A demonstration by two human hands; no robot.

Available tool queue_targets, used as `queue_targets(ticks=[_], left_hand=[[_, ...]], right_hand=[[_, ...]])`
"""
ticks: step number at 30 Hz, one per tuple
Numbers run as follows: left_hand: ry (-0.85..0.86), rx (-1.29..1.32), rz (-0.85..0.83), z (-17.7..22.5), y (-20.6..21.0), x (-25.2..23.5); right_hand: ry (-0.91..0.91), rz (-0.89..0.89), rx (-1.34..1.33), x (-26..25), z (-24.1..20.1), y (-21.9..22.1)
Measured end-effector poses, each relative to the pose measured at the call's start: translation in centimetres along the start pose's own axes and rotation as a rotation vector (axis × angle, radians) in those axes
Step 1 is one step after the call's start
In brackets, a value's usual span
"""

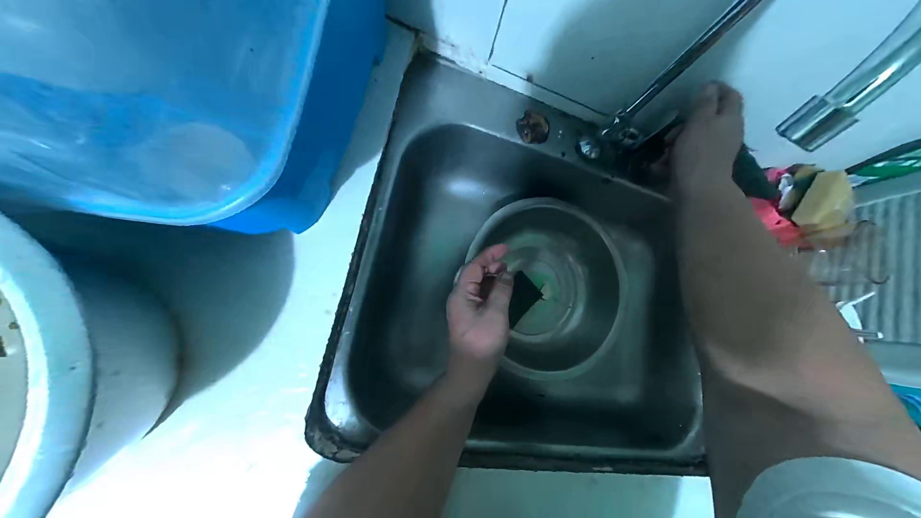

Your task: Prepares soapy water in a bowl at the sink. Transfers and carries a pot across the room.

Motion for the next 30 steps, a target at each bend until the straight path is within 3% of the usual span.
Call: queue_targets(ticks=[6, 13, 18, 24, 30], left_hand=[[-0.063, 0.021, 0.01, -0.4, 0.2, -0.2], [-0.097, 0.02, -0.006, -0.4, 0.4, 0.0], [-0.08, 0.01, -0.022, -0.5, 0.4, 0.2], [-0.046, -0.013, -0.015, -0.4, 0.2, 0.2], [-0.082, -0.018, -0.028, -0.2, -0.2, -0.1]], right_hand=[[0.054, 0.069, -0.104, -1.4, 1.8, -1.2], [0.003, -0.096, 0.046, -0.6, 2.8, -2.5], [0.093, -0.146, -0.25, 1.0, 2.2, -1.3], [0.153, -0.196, -0.379, 0.7, 1.5, 0.3], [0.07, -0.229, -0.165, 1.7, 2.9, 0.2]])
Point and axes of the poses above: each hand's wrist, its own x-axis away from the middle knuckle, its own y-axis out of the palm, z = x × y, the point moved 3 cm from there along -x, towards the middle knuckle, and after that the axes turned 15 degrees about -x, right-handed, at the moved point
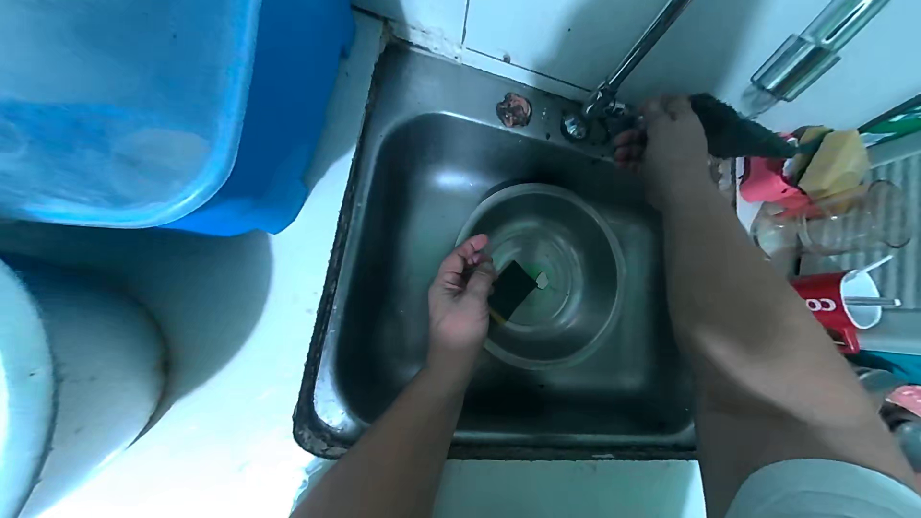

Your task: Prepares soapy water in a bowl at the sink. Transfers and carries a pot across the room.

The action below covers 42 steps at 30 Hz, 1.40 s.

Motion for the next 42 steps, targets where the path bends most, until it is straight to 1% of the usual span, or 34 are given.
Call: queue_targets(ticks=[3, 4, 5, 8, 9, 10, 12, 13, 14, 15, 17, 19, 21, 22, 24, 26, 28, 29, 30, 31, 33, 34, 35, 36, 39, 40, 42], left_hand=[[-0.041, 0.031, 0.01, 0.1, -0.1, -0.1], [-0.059, 0.048, 0.012, 0.1, -0.1, -0.1], [-0.07, 0.064, 0.014, 0.1, -0.1, -0.1], [-0.066, 0.079, 0.012, 0.1, 0.0, 0.0], [-0.062, 0.081, 0.011, 0.1, -0.1, 0.1], [-0.063, 0.084, 0.012, 0.1, -0.2, 0.1], [-0.076, 0.084, 0.012, 0.0, -0.4, 0.4], [-0.075, 0.084, 0.017, 0.0, -0.3, 0.4], [-0.076, 0.081, 0.021, 0.1, -0.3, 0.4], [-0.079, 0.077, 0.02, 0.2, -0.4, 0.4], [-0.083, 0.07, 0.016, 0.2, -0.5, 0.5], [-0.083, 0.069, 0.011, 0.2, -0.4, 0.5], [-0.079, 0.069, 0.009, 0.2, -0.4, 0.5], [-0.079, 0.067, 0.009, 0.2, -0.4, 0.5], [-0.079, 0.063, 0.002, 0.2, -0.4, 0.6], [-0.085, 0.066, -0.009, 0.1, -0.2, 0.6], [-0.097, 0.08, -0.014, 0.0, -0.1, 0.5], [-0.104, 0.094, -0.015, 0.0, -0.1, 0.5], [-0.108, 0.106, -0.016, 0.0, -0.2, 0.4], [-0.108, 0.114, -0.018, 0.0, -0.2, 0.4], [-0.108, 0.12, -0.017, -0.1, -0.2, 0.4], [-0.105, 0.116, -0.017, -0.1, -0.1, 0.4], [-0.101, 0.108, -0.015, 0.0, -0.1, 0.3], [-0.099, 0.101, -0.011, 0.0, -0.1, 0.3], [-0.102, 0.08, -0.011, -0.1, 0.2, 0.3], [-0.106, 0.08, -0.008, -0.1, 0.2, 0.3], [-0.112, 0.082, -0.01, -0.2, 0.3, 0.3]], right_hand=[[-0.193, -0.044, 0.24, 5.1, 2.2, 1.6], [-0.201, -0.107, 0.329, 7.4, 3.7, 2.8], [-0.168, -0.194, 0.413, 9.7, 5.8, 4.3], [0.103, -0.511, 0.636, 14.9, 13.4, 8.9], [0.113, -0.558, 0.697, 15.7, 15.0, 10.0], [0.052, -0.559, 0.737, 16.0, 15.9, 10.7], [-0.137, -0.484, 0.756, 15.2, 16.7, 10.8], [-0.2, -0.444, 0.716, 14.4, 16.7, 10.4], [-0.216, -0.416, 0.663, 13.6, 16.5, 9.9], [-0.188, -0.389, 0.597, 12.9, 16.2, 9.4], [-0.048, -0.297, 0.439, 12.2, 15.6, 8.5], [0.093, -0.192, 0.337, 11.7, 14.9, 7.6], [0.231, -0.141, 0.21, 11.1, 14.1, 6.8], [0.282, -0.121, 0.101, 10.9, 14.2, 6.3], [0.338, -0.108, -0.127, 10.6, 14.4, 4.8], [0.354, -0.143, -0.306, 10.8, 14.4, 3.2], [0.38, -0.179, -0.471, 11.4, 14.6, 2.2], [0.379, -0.19, -0.51, 11.7, 14.9, 2.0], [0.359, -0.198, -0.472, 11.9, 15.3, 1.9], [0.315, -0.208, -0.343, 12.1, 15.7, 1.9], [0.206, -0.199, 0.131, 12.5, 16.0, 2.1], [0.169, -0.172, 0.325, 12.7, 16.2, 2.3], [0.167, -0.152, 0.421, 12.9, 16.3, 2.8], [0.216, -0.168, 0.468, 13.1, 16.4, 3.6], [0.325, -0.26, 0.413, 13.7, 16.2, 5.7], [0.324, -0.249, 0.418, 13.6, 16.2, 5.9], [0.26, -0.173, 0.515, 13.3, 15.9, 5.7]])
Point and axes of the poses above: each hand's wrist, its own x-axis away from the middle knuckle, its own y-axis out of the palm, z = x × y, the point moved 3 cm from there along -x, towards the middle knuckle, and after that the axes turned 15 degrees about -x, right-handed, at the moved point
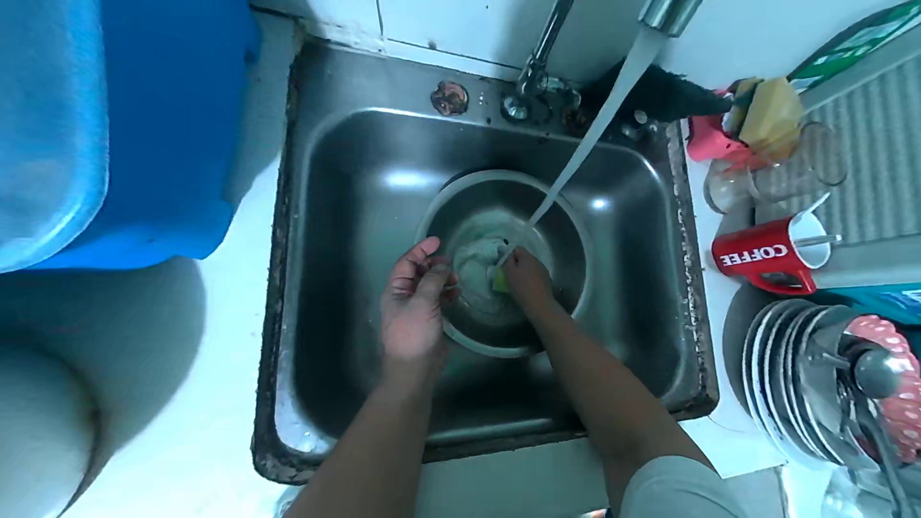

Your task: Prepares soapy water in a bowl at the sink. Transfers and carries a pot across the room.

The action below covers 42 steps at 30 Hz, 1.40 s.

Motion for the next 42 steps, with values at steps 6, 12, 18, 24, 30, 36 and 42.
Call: queue_targets(ticks=[6, 12, 18, 24, 30, 36, 42], left_hand=[[0.003, -0.014, -0.015, 0.0, 0.1, 0.1], [0.019, -0.005, 0.001, 0.1, -0.2, -0.1], [0.003, -0.021, -0.013, -0.2, 0.1, -0.2], [0.021, 0.008, 0.005, -0.1, 0.0, -0.3], [-0.005, -0.017, -0.026, 0.4, 0.2, -0.2], [0.002, -0.052, -0.093, 0.9, 0.1, 0.3], [0.002, -0.027, -0.096, 1.0, -0.2, 0.5]], right_hand=[[-0.048, -0.07, 0.167, 2.3, -0.1, 1.1], [-0.17, 0.057, 0.102, 0.4, -0.1, 1.2], [-0.25, -0.165, 0.167, 3.2, 0.3, 4.0], [-0.093, -0.192, 0.067, 1.2, -1.8, 2.8], [-0.127, 0.111, 0.19, 0.4, -1.0, 1.2], [-0.445, -0.018, 0.279, 0.0, -0.9, 4.1], [-0.231, 0.111, 0.023, 0.2, -1.1, 1.0]])
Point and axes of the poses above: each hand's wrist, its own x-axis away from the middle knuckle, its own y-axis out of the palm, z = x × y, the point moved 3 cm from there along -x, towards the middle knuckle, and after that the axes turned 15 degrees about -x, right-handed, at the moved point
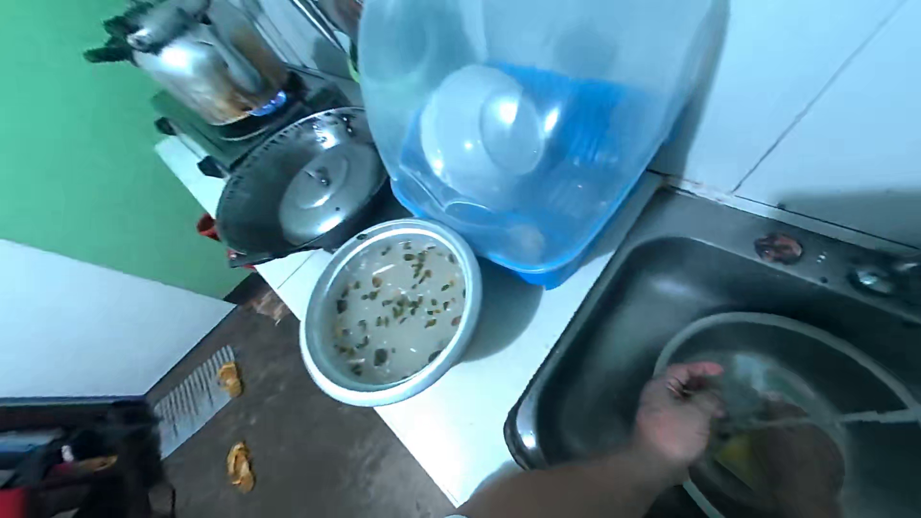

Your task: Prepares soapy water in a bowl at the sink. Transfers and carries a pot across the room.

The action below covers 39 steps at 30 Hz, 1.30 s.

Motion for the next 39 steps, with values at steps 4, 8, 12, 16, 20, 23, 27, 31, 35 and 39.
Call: queue_targets(ticks=[4, 8, 12, 16, 20, 23, 27, 31, 35, 39], left_hand=[[-0.005, 0.021, -0.009, -0.2, 0.0, 0.0], [-0.011, 0.05, 0.003, -0.3, 0.0, -0.1], [-0.022, 0.063, 0.001, -0.3, 0.2, -0.2], [-0.017, 0.029, 0.006, -0.1, 0.0, 0.1], [-0.038, 0.039, 0.019, 0.0, 0.2, -0.2], [-0.074, 0.047, 0.039, -0.4, 0.3, -0.1], [-0.053, 0.055, 0.035, -0.8, 0.5, -0.3], [-0.051, 0.053, 0.03, -1.0, 0.6, -0.4], [-0.05, 0.073, 0.03, -1.1, 0.7, -0.4], [-0.06, 0.07, 0.029, -1.1, 0.6, -0.3]], right_hand=[[-0.038, -0.023, -0.132, 0.0, -0.1, -0.5], [-0.238, -0.154, -0.141, 0.4, -0.1, 2.2], [-0.464, -0.224, 0.239, 1.5, 0.4, 3.1], [-0.228, -0.09, 0.234, 0.9, 1.0, 1.9], [-0.32, -0.283, 0.19, 2.5, -0.8, 2.6], [-0.234, -0.267, 0.159, -0.1, 0.8, 1.7], [0.034, -0.189, 0.021, -0.5, 0.8, 0.1], [0.098, -0.175, -0.072, 0.5, -0.7, 0.6], [0.126, -0.138, -0.126, -0.6, -1.4, 0.0], [0.155, -0.186, -0.338, -1.3, -1.6, -0.6]])
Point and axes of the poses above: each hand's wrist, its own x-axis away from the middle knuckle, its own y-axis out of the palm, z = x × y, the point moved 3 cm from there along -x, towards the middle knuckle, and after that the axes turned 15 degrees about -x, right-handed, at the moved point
